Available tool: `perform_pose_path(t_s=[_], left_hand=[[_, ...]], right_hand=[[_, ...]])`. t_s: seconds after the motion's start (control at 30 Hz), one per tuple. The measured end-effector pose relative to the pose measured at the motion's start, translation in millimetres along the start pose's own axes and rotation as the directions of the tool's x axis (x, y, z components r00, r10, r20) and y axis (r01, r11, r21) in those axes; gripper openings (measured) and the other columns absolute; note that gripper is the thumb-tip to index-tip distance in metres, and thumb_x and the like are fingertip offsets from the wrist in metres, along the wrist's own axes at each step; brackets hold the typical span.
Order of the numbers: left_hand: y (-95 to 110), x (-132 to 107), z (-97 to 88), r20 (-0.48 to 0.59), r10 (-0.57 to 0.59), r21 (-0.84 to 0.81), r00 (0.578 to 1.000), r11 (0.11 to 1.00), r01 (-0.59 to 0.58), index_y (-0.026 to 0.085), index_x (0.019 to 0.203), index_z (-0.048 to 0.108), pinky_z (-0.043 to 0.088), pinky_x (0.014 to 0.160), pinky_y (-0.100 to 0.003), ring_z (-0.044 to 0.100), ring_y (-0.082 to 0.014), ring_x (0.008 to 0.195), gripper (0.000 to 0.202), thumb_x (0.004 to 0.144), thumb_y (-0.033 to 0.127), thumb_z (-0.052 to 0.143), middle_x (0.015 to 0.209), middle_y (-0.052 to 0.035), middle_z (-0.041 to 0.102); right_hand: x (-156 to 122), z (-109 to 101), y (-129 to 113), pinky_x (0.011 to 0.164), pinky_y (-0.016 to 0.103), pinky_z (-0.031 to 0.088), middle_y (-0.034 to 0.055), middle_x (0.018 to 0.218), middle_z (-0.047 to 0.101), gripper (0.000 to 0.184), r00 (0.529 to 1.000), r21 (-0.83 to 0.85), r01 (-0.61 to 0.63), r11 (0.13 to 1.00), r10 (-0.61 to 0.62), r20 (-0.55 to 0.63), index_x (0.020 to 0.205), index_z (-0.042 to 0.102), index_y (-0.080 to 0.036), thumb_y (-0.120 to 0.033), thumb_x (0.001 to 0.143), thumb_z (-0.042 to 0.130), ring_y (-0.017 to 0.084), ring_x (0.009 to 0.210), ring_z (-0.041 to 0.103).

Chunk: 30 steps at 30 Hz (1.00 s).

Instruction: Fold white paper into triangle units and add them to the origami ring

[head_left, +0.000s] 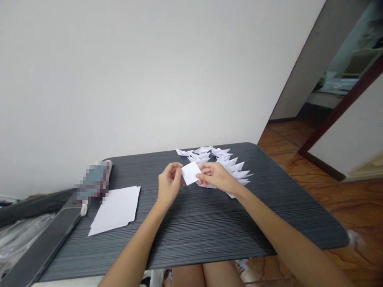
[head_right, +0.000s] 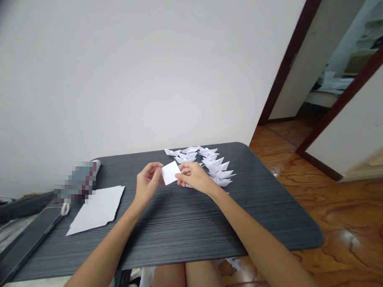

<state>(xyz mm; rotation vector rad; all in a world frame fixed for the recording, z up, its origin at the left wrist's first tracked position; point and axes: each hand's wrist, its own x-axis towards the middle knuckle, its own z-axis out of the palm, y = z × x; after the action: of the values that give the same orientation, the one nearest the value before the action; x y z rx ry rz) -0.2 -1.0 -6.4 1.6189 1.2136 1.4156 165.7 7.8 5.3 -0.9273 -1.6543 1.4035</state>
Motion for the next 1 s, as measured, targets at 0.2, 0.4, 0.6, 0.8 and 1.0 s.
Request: perform_pose_path(t_s=[0.2,0.4,0.6,0.8,1.0], left_hand=[[7,-1,-0.9,0.225,0.334,0.177,0.915,0.910,-0.375,0.018,0.098,0.059,0.041,0.088,-0.034,0.048,-0.0221,0.108,0.028,0.071,0.025,0.061,0.124,-0.0121,0.044],[7,2,-2.2,0.255,0.289,-0.049,0.923,0.957,-0.286,0.018,0.093,0.063,0.038,0.092,-0.041,0.047,-0.0239,0.110,0.022,0.072,0.023,0.060,0.115,-0.0124,0.052],[14,0,-3.4,0.282,0.182,-0.218,0.942,0.968,-0.122,0.016,0.086,0.064,0.047,0.080,-0.038,0.051,-0.0241,0.103,0.017,0.074,0.026,0.058,0.112,-0.0118,0.053],[13,-1,-2.9,0.236,0.185,-0.189,0.954,0.972,-0.142,0.018,0.083,0.068,0.041,0.088,-0.039,0.052,-0.0233,0.104,0.016,0.075,0.026,0.057,0.108,-0.0100,0.058],[14,-2,-1.8,0.234,0.186,-0.235,0.954,0.963,-0.130,0.020,0.086,0.069,0.039,0.091,-0.039,0.051,-0.0231,0.107,0.017,0.076,0.026,0.056,0.111,-0.0090,0.058]], right_hand=[[0,4,0,0.049,0.021,0.043,-0.0051,0.054,0.056,0.050,0.997,0.045,0.067,0.997,-0.066,-0.033,0.117,0.037,-0.016,-0.027,0.072,0.057,0.009,0.046,0.053],[-5,1,-10,0.064,0.026,0.046,0.0021,0.073,0.060,0.037,0.976,-0.009,0.212,0.977,-0.211,0.058,0.113,0.048,-0.017,-0.038,0.084,0.040,0.011,0.064,0.057],[-6,-2,-8,0.069,0.026,0.047,0.0051,0.098,0.058,0.033,0.975,-0.045,0.207,0.977,-0.202,0.097,0.110,0.052,-0.019,-0.035,0.082,0.046,0.009,0.067,0.055],[-5,-4,-5,0.080,0.028,0.044,0.0052,0.106,0.052,0.031,0.956,-0.048,0.289,0.956,-0.285,0.073,0.099,0.056,-0.021,-0.025,0.069,0.063,0.015,0.093,0.053],[-4,-7,-6,0.083,0.030,0.044,0.0063,0.109,0.047,0.018,0.957,-0.015,0.285,0.958,-0.284,0.062,0.090,0.059,-0.019,-0.026,0.072,0.059,0.017,0.103,0.048]])
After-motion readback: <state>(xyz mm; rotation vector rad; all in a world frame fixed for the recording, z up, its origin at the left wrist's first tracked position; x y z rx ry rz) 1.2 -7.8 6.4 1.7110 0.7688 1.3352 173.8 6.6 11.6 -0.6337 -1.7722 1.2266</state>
